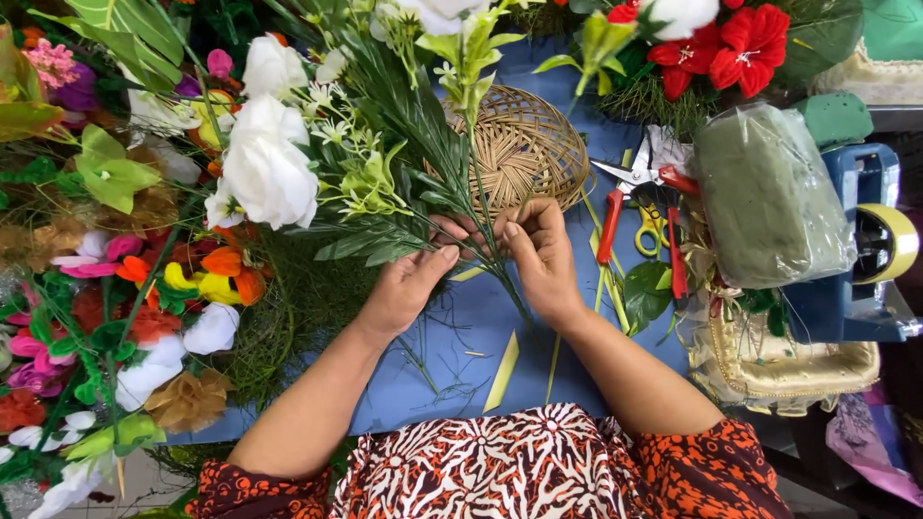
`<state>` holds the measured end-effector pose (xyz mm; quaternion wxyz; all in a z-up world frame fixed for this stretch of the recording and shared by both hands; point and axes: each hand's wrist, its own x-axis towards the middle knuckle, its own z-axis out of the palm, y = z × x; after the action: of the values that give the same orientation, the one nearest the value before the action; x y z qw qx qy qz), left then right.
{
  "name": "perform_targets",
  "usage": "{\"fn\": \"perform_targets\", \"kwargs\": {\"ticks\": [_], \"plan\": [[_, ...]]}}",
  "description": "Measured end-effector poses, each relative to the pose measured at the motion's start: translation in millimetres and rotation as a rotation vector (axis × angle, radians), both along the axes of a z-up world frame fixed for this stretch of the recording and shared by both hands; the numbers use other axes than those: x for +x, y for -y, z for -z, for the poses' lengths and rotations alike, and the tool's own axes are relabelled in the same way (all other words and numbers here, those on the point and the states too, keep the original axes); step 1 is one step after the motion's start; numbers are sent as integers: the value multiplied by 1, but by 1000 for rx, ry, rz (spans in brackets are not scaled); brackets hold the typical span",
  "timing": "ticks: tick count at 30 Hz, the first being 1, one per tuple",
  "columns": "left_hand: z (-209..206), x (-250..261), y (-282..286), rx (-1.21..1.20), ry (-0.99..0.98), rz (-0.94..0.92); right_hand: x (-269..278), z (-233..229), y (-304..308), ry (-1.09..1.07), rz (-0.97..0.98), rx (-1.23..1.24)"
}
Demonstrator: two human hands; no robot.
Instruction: The person is preparing a floral arrangement by selecting flowers and leaves, trimming stems with scissors, and placing floral foam into a woven basket.
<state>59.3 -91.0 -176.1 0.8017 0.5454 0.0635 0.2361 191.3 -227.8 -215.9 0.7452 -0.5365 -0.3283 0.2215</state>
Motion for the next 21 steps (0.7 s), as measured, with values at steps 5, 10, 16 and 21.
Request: {"fn": "perform_targets", "kwargs": {"ticks": [5, 10, 16, 21], "plan": [[2, -2, 3, 27, -39, -15, 0, 1, 0, 52, -7, 3], [-59, 0, 16, 99, -141, -117, -3, -6, 1, 74, -2, -17], [-22, -2, -5, 126, -121, -44, -4, -7, 0, 83, -32, -33], [-2, 0, -9, 148, -164, -55, -14, -28, 1, -22, -143, -12]]}}
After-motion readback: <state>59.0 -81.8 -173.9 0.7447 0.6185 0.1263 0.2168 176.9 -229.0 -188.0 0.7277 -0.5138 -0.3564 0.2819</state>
